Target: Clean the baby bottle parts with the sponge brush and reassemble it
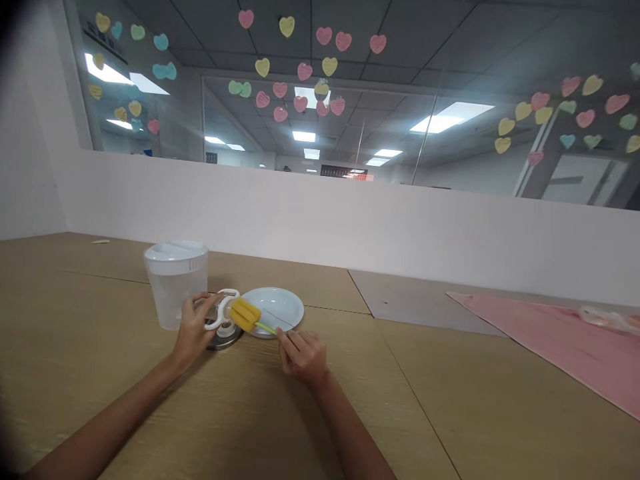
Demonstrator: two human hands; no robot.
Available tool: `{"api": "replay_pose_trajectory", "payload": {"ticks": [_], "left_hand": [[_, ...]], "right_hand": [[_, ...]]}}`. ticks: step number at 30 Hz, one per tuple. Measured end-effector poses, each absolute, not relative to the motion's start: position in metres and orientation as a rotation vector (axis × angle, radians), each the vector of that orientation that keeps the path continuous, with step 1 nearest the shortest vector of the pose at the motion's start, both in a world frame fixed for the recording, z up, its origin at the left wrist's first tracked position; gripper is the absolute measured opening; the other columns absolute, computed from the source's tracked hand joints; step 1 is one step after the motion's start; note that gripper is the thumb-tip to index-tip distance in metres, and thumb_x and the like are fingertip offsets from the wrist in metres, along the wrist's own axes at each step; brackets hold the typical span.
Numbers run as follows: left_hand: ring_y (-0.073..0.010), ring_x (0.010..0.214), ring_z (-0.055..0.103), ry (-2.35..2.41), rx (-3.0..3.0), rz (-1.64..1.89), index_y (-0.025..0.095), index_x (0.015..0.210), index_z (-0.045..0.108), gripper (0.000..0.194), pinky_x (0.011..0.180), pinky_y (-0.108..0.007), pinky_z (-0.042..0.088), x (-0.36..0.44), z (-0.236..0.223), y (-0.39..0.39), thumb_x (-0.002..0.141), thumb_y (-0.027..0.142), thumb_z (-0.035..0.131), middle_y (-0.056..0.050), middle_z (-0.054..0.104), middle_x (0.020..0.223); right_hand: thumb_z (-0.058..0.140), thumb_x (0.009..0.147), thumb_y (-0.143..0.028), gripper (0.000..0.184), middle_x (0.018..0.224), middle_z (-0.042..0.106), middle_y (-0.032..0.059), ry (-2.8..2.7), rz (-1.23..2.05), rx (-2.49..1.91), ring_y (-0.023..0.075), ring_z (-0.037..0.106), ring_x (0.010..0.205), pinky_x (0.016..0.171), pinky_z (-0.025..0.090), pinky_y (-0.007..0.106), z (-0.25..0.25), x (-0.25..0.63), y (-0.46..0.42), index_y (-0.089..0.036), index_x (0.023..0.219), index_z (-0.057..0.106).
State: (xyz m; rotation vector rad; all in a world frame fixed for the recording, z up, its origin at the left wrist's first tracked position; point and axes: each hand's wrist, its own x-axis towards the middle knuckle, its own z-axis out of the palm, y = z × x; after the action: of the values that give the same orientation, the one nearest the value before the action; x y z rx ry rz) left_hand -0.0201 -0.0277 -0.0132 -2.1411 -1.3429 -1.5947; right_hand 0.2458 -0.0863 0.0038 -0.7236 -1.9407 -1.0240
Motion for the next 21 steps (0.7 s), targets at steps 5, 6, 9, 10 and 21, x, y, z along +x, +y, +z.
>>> {"api": "replay_pose_trajectory", "payload": {"ticks": [5, 6, 9, 10, 21], "left_hand": [[-0.0252, 0.114, 0.043, -1.24, -2.192, -1.43, 0.027, 0.12, 0.053, 0.043, 0.097, -0.043, 0.04, -0.014, -0.016, -0.029, 0.08, 0.014, 0.046, -0.008, 0.043, 0.118], [-0.0252, 0.114, 0.043, -1.212, -2.201, -1.415, 0.027, 0.119, 0.053, 0.041, 0.097, -0.043, 0.04, -0.01, -0.016, -0.031, 0.081, 0.015, 0.046, -0.008, 0.043, 0.118], [-0.0256, 0.113, 0.044, -1.069, -2.197, -1.42, 0.024, 0.118, 0.055, 0.037, 0.096, -0.042, 0.041, 0.002, -0.017, -0.039, 0.082, 0.018, 0.047, -0.011, 0.044, 0.116], [-0.0262, 0.114, 0.044, -1.019, -2.194, -1.422, 0.023, 0.118, 0.056, 0.036, 0.096, -0.042, 0.041, 0.006, -0.016, -0.042, 0.083, 0.019, 0.048, -0.011, 0.044, 0.116], [-0.0281, 0.123, 0.041, -1.015, -2.167, -1.278, 0.025, 0.121, 0.056, 0.045, 0.1, -0.045, 0.035, 0.001, 0.026, -0.015, 0.085, 0.005, 0.037, -0.013, 0.051, 0.119]], "right_hand": [[0.054, 0.08, -0.012, 0.019, 0.064, 0.062, 0.0026, -1.983, -1.06, -0.695, 0.0085, 0.05, 0.054, 0.051, 0.032, 0.024, 0.004, 0.242, -0.09, -0.015, 0.093, 0.068], [0.055, 0.08, -0.011, 0.019, 0.063, 0.062, 0.0024, -1.977, -1.061, -0.693, 0.0086, 0.05, 0.054, 0.051, 0.031, 0.024, 0.003, 0.24, -0.091, -0.015, 0.093, 0.068], [0.056, 0.08, -0.011, 0.02, 0.065, 0.063, 0.0029, -1.951, -1.075, -0.693, 0.0087, 0.051, 0.055, 0.052, 0.031, 0.024, 0.0, 0.233, -0.09, -0.013, 0.096, 0.067], [0.055, 0.08, -0.011, 0.021, 0.066, 0.063, 0.0032, -1.947, -1.079, -0.699, 0.0088, 0.051, 0.055, 0.053, 0.032, 0.024, -0.001, 0.231, -0.089, -0.014, 0.097, 0.067], [0.057, 0.08, -0.016, 0.011, 0.055, 0.056, 0.0001, -1.77, -1.123, -0.868, 0.0094, 0.046, 0.051, 0.053, 0.028, 0.024, 0.008, 0.263, -0.076, -0.014, 0.086, 0.067]]}}
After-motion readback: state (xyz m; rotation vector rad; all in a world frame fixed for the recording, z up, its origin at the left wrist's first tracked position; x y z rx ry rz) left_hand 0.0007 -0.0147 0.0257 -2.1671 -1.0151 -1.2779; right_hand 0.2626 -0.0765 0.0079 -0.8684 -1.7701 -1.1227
